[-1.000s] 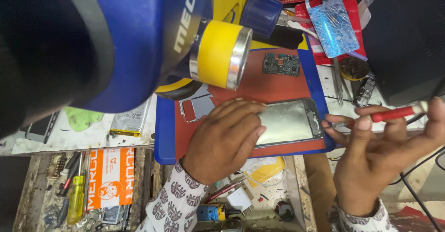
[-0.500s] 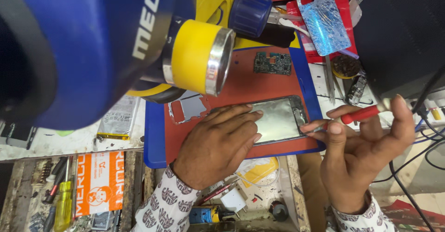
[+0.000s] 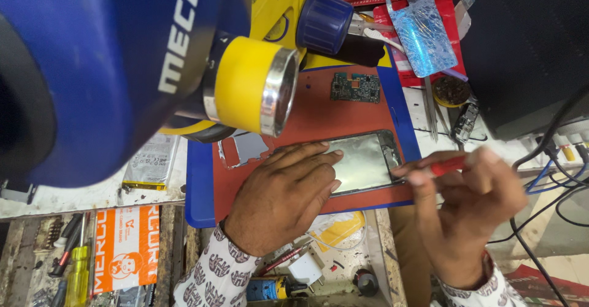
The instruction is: The person uses a red-handled screwdriver to remove screws from a disassembled smartphone placed on a red mat. They manipulate the phone's internal components and casing, occasionally lifting the device to inspect it. The work is performed under a microscope in a cluttered workspace.
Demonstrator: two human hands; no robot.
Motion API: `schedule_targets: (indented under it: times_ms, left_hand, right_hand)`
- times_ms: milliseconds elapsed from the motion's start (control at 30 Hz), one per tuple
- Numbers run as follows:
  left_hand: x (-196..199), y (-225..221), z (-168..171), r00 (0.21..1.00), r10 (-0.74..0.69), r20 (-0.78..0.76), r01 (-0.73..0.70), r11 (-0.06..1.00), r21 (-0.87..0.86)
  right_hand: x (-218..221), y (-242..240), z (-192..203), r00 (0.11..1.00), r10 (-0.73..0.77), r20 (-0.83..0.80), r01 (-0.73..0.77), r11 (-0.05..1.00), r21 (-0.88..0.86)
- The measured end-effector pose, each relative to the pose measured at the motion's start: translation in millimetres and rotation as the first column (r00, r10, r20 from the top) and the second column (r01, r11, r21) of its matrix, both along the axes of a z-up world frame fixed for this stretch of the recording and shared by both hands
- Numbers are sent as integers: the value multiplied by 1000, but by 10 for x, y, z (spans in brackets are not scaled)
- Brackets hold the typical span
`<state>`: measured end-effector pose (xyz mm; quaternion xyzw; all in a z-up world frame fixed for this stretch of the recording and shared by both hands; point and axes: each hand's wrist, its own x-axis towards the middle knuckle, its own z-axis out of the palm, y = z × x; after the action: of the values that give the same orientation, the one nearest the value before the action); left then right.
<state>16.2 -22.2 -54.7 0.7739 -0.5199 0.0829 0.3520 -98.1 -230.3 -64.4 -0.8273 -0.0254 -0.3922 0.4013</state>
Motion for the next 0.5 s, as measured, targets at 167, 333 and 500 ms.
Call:
schedule_targets:
  times_ms: [167,333,500]
  left_hand:
    - [2,-7,2,1000,-3,11,3,1000,-9]
    - [2,-13,50,1000,-3,-1,3,1000,-5]
    - [-23,-27,49,1000,4,1,-4,1000,-17]
  right_hand:
    - [-29,-29,8,998,63,31,-62,998,-29]
    - [-21,-190,116,970,240,-28,-239,970,34]
    - [-49,-286,151,978,202,-50,-204,979,-26]
